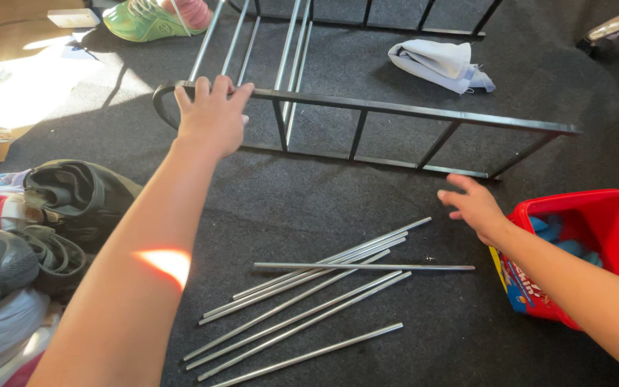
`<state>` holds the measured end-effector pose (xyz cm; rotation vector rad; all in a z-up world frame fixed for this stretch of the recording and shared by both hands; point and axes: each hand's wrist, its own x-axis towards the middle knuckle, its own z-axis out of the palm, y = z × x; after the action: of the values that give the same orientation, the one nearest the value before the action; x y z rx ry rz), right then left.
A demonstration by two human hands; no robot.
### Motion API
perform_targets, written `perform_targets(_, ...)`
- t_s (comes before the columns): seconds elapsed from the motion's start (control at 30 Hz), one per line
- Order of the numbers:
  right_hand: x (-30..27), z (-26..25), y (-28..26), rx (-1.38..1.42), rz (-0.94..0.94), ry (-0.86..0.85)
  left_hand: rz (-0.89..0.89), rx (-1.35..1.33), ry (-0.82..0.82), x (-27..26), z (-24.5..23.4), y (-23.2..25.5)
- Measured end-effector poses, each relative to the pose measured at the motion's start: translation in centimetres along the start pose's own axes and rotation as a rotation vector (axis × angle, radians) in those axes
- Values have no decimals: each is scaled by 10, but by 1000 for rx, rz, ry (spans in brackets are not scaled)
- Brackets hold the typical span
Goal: The person inserts metal rods into a black metal frame, then removes them and wipes each rod with a blue cloth. The rods are handled one at a time and placed back on the floor.
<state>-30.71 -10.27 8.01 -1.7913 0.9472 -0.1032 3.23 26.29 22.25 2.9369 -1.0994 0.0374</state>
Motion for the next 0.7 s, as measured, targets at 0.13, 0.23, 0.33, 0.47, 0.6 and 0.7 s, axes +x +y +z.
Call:
perform_targets(0.13, -29, 22, -20, -258, -7, -143, 132, -60, 259, 2, 12, 21)
perform_targets(0.23, -60, 47, -56, -382, -172, -221, 121, -105, 205, -1, 18, 34)
perform_targets(0.33, -83, 66, -103, -423, -468, -219, 202, -39, 115, -15, 19, 47)
perform_targets(0.47, -95, 82, -169, -308, -752, -75, 347, -238, 112, -63, 12, 68)
perform_targets(0.6, -83, 107, -224, -161, -762, -103, 362, -445, 65, -118, 2, 82)
perform_targets(0.7, -73, 145, -238, -40, -369, -371, 288, -470, -96, -139, -8, 83)
